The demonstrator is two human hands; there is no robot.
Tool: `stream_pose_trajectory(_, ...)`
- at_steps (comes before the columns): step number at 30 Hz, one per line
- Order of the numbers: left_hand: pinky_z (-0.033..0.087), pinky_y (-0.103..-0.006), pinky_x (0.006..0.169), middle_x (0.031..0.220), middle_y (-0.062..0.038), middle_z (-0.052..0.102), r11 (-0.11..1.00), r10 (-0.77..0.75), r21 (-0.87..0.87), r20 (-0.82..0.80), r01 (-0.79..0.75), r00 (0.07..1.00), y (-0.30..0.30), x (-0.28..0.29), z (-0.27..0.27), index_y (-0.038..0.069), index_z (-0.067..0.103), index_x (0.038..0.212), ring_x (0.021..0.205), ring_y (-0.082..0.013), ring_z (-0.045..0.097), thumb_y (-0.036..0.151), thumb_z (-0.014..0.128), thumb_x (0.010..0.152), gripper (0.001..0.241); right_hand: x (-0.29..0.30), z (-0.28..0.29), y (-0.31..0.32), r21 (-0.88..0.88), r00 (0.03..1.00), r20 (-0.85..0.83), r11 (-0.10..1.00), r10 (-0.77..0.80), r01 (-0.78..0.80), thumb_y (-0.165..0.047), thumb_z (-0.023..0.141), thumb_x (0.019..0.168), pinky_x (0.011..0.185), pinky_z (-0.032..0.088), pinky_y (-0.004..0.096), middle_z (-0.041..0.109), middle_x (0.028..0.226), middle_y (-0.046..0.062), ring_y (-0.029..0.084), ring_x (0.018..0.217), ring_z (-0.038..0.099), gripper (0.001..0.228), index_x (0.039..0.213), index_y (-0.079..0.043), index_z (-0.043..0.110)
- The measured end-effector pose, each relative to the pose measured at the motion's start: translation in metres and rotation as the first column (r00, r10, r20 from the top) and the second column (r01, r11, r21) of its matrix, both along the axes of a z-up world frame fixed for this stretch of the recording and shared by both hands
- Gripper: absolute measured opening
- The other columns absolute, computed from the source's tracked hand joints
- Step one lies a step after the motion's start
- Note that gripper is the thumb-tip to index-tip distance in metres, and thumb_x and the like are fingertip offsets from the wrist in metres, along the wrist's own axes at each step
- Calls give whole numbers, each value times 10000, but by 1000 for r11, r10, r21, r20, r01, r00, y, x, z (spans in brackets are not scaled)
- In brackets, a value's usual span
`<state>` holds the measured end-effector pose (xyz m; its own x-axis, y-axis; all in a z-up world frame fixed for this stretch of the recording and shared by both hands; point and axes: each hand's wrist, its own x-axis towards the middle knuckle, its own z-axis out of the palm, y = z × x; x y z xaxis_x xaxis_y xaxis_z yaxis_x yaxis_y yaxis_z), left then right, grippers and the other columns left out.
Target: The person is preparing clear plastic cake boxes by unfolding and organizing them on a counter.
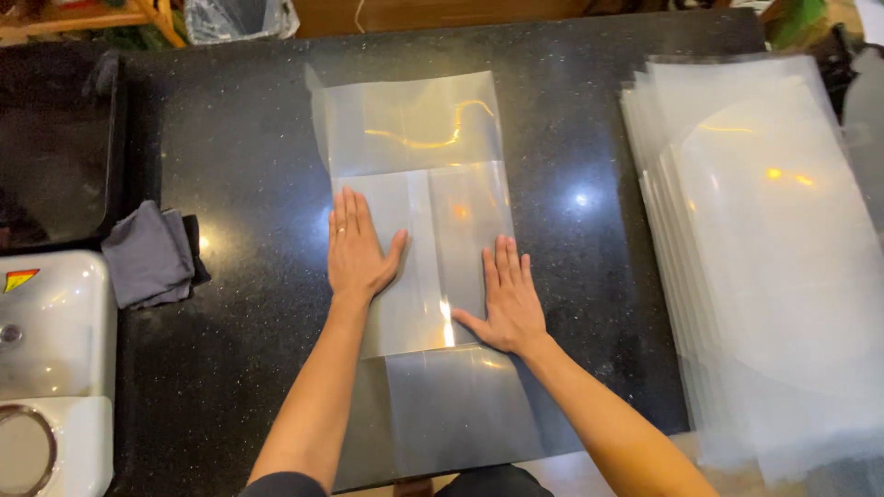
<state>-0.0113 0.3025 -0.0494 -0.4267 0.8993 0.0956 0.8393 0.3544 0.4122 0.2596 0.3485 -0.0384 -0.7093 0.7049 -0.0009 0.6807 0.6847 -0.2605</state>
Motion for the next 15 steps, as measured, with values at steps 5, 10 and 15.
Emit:
stream_pose_trajectory(5, 113, -480, 1259, 1666, -297, 151, 995, -90, -36, -54, 88, 994, -85, 32, 15, -107, 198, 1562, 1572, -389, 92, 610, 534, 932, 1012, 0, 1, 6, -13, 999, 30, 1000, 10, -9, -775, 566, 821, 1229, 32, 551, 55, 1647, 314, 424, 1549, 1, 1216, 1562, 92, 141)
stream_pose_trajectory(10, 96, -469, 1207, 1682, -260, 107, 949, -180, -261, 21, 179, 984, -131, 44, 49, -73, 129, 1576, 1527, -355, 43, 766, 574, 769, 1247, 1, 3, 5, -43, 998, 67, 999, 8, -6, -806, 548, 818, 1237, 14, 541, 41, 1654, 297, 410, 1554, -16, 1218, 1571, 64, 148)
stream_pose_trajectory(15, 197, -445, 1178, 1654, -280, 216, 976, -207, -39, 140, 214, 968, -143, 27, 49, -81, 150, 1544, 1436, -394, 289, 585, 741, 711, 1219, 14, 13, 6, -103, 999, -42, 994, 35, -39, -804, 672, 735, 1234, 47, 542, 28, 1677, 296, 400, 1561, -16, 1331, 1569, 69, 114)
